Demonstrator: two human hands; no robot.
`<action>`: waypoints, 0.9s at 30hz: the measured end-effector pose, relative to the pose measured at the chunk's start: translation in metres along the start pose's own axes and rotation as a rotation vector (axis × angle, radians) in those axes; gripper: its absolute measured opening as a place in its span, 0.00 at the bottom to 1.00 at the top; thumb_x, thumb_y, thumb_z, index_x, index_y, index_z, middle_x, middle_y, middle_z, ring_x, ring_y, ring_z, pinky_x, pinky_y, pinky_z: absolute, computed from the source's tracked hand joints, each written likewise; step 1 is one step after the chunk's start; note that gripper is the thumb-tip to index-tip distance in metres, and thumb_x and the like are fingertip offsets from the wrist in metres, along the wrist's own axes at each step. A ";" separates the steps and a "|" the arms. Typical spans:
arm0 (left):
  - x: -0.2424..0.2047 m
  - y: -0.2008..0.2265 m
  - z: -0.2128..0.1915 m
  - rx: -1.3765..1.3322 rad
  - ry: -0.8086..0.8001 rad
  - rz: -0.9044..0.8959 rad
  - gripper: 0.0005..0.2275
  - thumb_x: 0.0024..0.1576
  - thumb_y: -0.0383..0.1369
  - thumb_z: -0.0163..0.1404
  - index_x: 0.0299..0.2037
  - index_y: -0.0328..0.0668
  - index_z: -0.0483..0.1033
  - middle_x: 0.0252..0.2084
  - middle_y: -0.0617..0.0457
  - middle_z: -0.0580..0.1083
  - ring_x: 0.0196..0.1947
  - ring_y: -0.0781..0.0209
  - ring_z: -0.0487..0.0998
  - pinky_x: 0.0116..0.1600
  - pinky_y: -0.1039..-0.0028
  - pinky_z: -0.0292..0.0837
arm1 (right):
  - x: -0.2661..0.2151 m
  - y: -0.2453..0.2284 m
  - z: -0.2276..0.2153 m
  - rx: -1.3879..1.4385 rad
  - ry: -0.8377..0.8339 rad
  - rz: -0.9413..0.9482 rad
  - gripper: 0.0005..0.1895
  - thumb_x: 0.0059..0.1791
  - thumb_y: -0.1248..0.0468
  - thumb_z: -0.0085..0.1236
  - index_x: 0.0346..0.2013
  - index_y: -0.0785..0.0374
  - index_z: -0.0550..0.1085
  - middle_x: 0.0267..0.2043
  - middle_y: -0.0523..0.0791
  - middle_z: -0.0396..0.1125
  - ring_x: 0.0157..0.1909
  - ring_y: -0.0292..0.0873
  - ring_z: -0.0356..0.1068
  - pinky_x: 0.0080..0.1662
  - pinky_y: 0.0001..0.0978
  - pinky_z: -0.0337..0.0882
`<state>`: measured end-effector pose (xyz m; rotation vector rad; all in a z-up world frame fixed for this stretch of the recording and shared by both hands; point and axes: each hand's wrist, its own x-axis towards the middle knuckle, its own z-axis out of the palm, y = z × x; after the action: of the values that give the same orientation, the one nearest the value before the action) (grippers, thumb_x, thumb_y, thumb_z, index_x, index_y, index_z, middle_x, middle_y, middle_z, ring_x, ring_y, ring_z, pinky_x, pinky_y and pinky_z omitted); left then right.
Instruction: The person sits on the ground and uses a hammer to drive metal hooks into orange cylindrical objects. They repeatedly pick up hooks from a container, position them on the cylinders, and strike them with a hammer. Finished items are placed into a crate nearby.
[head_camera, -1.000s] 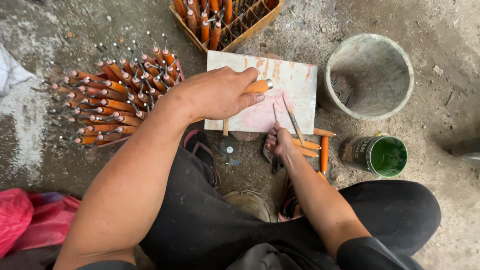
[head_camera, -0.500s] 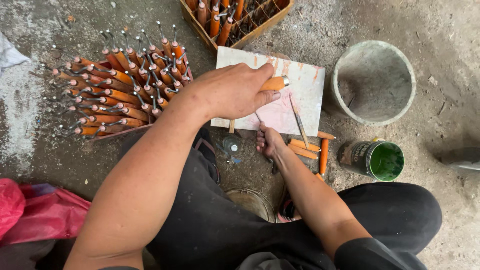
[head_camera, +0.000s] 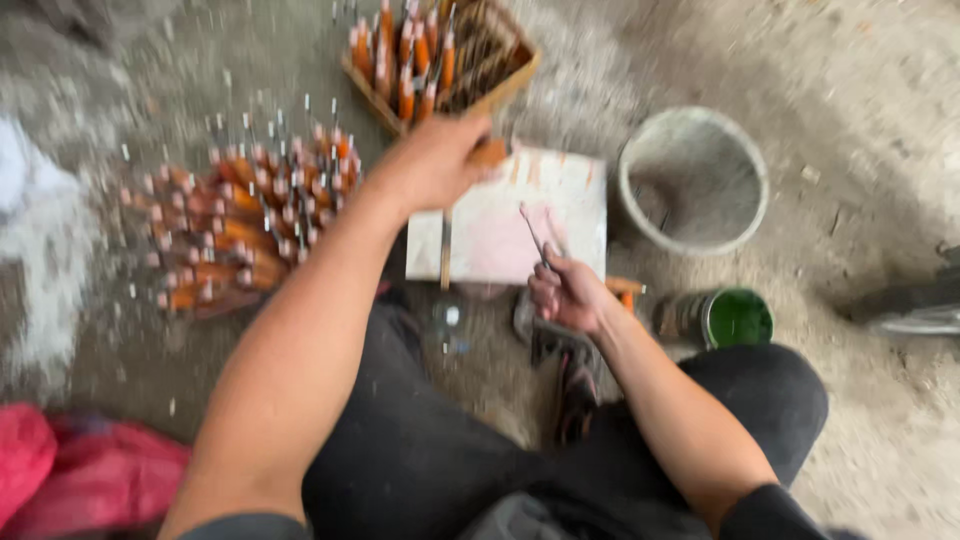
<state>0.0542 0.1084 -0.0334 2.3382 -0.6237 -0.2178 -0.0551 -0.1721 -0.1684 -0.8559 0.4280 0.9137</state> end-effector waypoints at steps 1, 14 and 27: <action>0.008 -0.001 -0.004 -0.021 0.039 0.057 0.19 0.56 0.40 0.61 0.49 0.35 0.72 0.43 0.36 0.77 0.45 0.37 0.79 0.47 0.54 0.73 | -0.019 -0.014 0.015 -0.020 -0.024 -0.053 0.31 0.56 0.41 0.36 0.16 0.56 0.56 0.22 0.41 0.54 0.21 0.39 0.53 0.28 0.34 0.60; 0.030 0.065 0.043 -0.350 0.058 0.113 0.17 0.52 0.38 0.63 0.46 0.38 0.75 0.37 0.47 0.79 0.37 0.56 0.80 0.44 0.67 0.74 | -0.102 -0.073 0.065 -0.018 -0.257 -0.556 0.29 0.59 0.48 0.39 0.17 0.57 0.55 0.22 0.41 0.48 0.24 0.38 0.50 0.25 0.29 0.54; 0.041 0.099 0.058 -0.337 0.061 0.071 0.18 0.51 0.40 0.64 0.43 0.38 0.74 0.34 0.49 0.79 0.34 0.63 0.77 0.41 0.68 0.74 | -0.107 -0.072 0.046 0.020 -0.173 -0.575 0.28 0.59 0.47 0.38 0.18 0.57 0.54 0.21 0.40 0.48 0.23 0.37 0.50 0.25 0.29 0.54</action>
<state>0.0342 -0.0096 -0.0099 1.9885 -0.5886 -0.2012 -0.0565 -0.2135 -0.0381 -0.8125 0.0299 0.4434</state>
